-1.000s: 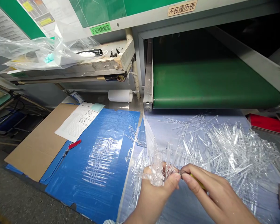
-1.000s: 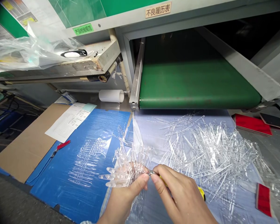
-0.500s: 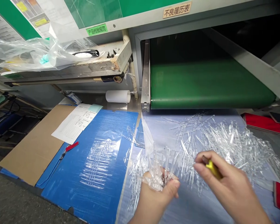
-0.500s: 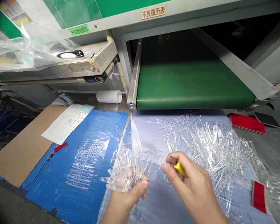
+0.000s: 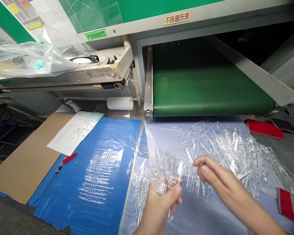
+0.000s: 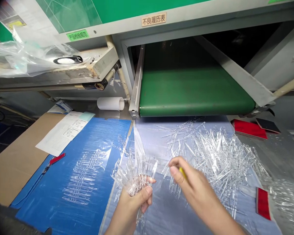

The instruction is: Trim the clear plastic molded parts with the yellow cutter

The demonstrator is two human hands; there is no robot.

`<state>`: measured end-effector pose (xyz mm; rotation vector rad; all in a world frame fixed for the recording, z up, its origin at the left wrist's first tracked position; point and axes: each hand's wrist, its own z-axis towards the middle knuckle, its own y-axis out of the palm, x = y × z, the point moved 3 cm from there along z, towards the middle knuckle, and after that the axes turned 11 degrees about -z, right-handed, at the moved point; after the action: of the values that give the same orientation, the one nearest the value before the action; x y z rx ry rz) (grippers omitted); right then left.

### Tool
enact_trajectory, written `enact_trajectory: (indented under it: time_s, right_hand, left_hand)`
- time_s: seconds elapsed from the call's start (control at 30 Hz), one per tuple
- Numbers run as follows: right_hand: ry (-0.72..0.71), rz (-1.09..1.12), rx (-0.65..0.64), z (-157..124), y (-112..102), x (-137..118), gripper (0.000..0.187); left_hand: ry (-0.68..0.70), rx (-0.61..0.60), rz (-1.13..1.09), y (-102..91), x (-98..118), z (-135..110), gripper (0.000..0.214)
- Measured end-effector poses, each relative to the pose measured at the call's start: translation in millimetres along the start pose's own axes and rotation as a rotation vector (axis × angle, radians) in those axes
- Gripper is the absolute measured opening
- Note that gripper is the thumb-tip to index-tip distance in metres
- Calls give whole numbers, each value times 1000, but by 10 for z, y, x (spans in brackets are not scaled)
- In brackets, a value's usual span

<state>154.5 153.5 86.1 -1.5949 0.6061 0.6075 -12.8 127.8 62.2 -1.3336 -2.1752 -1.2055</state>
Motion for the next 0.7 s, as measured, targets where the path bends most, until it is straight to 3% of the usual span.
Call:
enact_trajectory:
  time_s: [0.1, 0.23, 0.7]
  right_hand:
    - [-131, 19, -159, -140, 130, -179, 33]
    - [-238, -97, -182, -251, 233, -258, 26]
    - [-255, -103, -227, -277, 288, -218, 26]
  left_hand:
    - [37, 15, 28, 18, 25, -19, 46]
    - [79, 43, 58, 14, 63, -55, 48]
    - [103, 39, 82, 24, 131, -124, 40]
